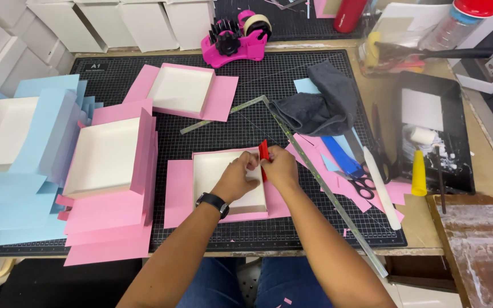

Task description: Assembling paper boxes by cutting, marking, folding, and gluing components on a cutting mat.

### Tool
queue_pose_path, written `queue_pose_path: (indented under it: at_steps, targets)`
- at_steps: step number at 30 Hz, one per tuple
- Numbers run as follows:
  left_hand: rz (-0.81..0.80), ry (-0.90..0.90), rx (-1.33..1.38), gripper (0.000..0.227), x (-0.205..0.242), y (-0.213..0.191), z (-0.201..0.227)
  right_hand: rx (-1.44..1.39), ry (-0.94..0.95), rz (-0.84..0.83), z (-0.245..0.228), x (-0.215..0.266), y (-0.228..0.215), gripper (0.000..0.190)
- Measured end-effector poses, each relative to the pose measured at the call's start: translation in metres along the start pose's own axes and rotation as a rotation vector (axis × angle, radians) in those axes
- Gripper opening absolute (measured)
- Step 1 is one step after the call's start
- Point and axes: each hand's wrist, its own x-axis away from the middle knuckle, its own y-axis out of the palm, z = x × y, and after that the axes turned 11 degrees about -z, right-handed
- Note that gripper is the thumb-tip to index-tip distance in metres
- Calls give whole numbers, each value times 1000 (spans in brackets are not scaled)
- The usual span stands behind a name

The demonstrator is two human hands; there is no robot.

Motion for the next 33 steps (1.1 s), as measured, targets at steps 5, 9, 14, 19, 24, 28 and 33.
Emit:
queue_pose_path:
  at_steps: [5, 9, 14, 19, 24, 28, 33]
  targets:
    - [-21, -49, 48, 43, 0, -8, 11, -616, 11, -80, 18, 13, -13, 37]
    - [-33, -60, 89, 40, 10, -9, 10, -620, -101, 139, 19, 5, -17, 28]
    - [-40, -71, 114, 40, 5, -7, 2, -498, -227, 184, -9, 4, -1, 28]
    - [-21, -72, 154, 43, 2, -9, 7, -343, -238, 163, -14, 43, 1, 20]
    - [-21, -42, 168, 43, 8, -7, 7, -451, -288, 122, 33, 9, 14, 24]
    - [-22, -27, 137, 45, 12, -12, 13, -418, -282, 195, 5, 23, 19, 18]
    - [-15, -31, 154, 44, 13, -12, 17, -356, -262, 171, 19, 24, 8, 20]
